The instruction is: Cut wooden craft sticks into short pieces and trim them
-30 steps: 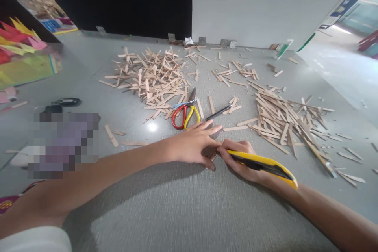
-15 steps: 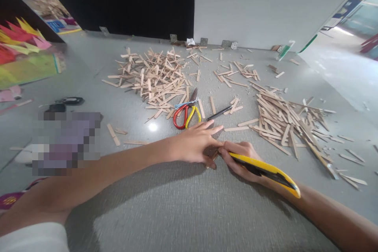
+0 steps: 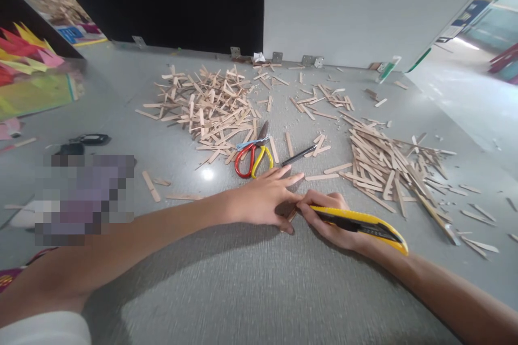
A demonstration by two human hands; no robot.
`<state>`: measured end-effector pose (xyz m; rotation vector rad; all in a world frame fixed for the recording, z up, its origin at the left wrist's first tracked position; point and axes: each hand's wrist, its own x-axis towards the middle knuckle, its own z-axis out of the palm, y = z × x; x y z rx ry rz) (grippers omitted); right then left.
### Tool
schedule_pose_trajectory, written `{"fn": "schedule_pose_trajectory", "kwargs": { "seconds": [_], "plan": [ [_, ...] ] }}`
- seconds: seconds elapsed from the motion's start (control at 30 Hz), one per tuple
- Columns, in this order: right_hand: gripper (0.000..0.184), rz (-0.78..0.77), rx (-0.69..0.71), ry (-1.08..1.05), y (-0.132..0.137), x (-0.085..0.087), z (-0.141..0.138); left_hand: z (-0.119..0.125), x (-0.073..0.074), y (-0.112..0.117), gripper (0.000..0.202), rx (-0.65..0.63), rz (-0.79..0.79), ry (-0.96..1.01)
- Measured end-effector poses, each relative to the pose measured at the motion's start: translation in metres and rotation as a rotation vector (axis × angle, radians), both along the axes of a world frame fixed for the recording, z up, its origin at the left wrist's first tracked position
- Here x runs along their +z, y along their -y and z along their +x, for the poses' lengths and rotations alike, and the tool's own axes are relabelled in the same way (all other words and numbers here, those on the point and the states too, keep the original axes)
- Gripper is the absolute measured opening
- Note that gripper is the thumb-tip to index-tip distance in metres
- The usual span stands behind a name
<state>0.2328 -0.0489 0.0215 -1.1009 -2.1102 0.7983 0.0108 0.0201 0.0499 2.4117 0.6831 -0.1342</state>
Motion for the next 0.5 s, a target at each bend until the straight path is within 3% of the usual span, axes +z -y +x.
{"fn": "schedule_pose_trajectory", "kwargs": {
  "seconds": [0.33,0.5],
  "plan": [
    [0.037,-0.01,-0.001,0.023,-0.0009,-0.0033,-0.0006,-0.001,-0.0045,-0.0005,0.074,0.001,0.013,0.008],
    [0.032,-0.02,0.053,0.007,-0.0016,-0.0075,0.0013,-0.002,-0.0017,-0.002,0.054,0.007,-0.01,-0.01]
  ]
}}
